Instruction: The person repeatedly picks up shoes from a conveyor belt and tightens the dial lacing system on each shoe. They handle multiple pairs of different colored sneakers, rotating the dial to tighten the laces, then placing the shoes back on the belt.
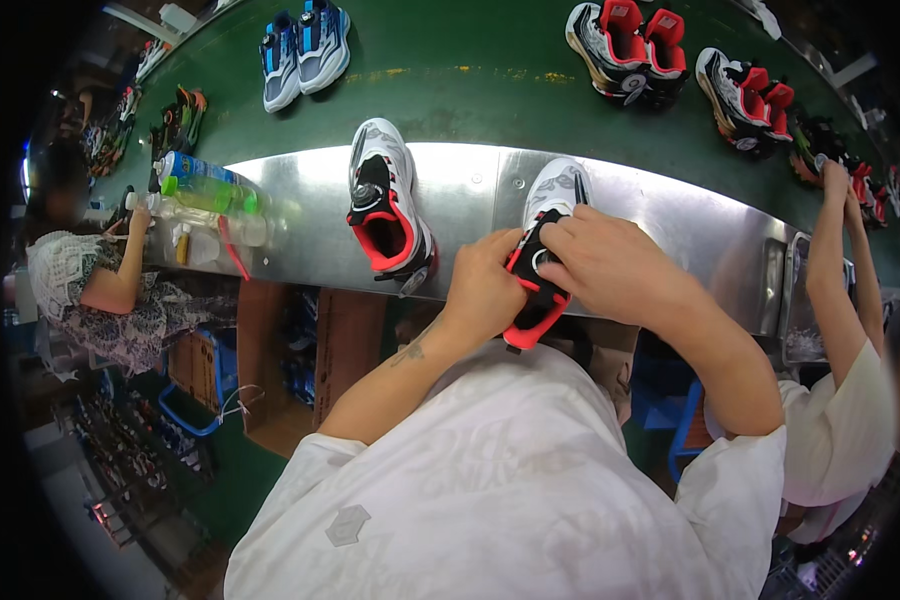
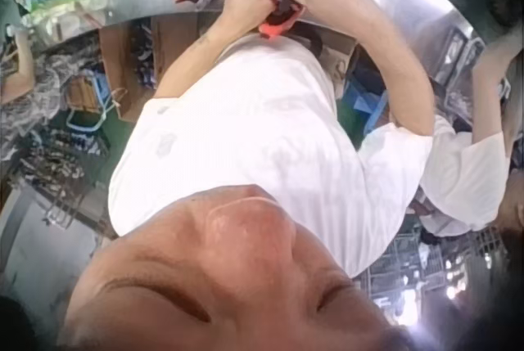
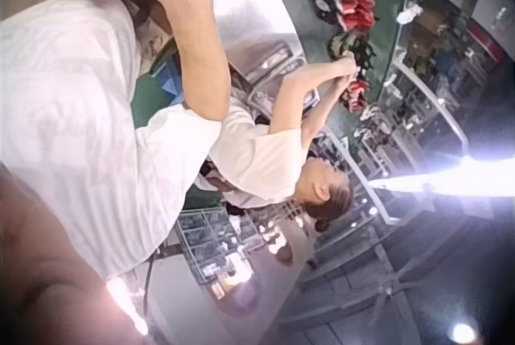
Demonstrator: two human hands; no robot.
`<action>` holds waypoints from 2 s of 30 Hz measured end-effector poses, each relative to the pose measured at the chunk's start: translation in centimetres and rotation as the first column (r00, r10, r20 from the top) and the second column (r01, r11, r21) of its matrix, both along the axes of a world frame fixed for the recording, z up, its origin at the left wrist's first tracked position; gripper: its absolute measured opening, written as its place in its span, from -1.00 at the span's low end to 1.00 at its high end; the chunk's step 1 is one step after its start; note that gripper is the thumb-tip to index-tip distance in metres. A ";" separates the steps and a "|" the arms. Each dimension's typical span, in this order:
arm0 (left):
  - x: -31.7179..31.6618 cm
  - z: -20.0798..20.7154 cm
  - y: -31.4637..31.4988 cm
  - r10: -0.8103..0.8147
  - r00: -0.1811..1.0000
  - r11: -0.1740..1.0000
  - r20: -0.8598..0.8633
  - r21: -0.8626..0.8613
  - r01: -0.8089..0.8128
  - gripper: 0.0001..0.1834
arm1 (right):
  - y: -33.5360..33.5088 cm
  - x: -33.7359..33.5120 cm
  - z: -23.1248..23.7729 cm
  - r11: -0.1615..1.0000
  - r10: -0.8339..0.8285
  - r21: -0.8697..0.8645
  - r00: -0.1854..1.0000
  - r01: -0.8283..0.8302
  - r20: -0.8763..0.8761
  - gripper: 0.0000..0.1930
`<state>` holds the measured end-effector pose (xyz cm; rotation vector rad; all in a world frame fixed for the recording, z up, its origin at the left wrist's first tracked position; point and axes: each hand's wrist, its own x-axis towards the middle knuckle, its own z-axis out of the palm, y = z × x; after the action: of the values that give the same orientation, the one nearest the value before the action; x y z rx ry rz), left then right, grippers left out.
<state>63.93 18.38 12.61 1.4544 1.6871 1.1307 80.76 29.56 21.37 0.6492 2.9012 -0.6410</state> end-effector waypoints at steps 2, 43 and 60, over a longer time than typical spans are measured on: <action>0.1 -0.4 -0.2 0.029 0.999 1.000 0.036 -0.001 -0.029 -0.49 | -1.0 -2.6 1.2 0.990 -0.103 -0.051 0.931 0.129 0.351 -0.68; 0.8 1.0 -0.2 -0.056 0.991 0.997 -0.119 0.051 0.063 -0.52 | -1.6 1.9 -1.0 0.990 -0.119 0.042 0.958 0.134 -0.263 -0.60; 0.6 1.0 -0.3 -0.086 0.991 0.994 -0.106 0.051 0.092 -0.49 | -2.2 0.3 0.7 0.919 -0.268 -0.213 0.923 0.331 0.277 -0.64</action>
<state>64.57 18.06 13.60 1.6322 1.6542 1.0785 81.11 27.32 22.04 1.0664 2.4569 -0.8837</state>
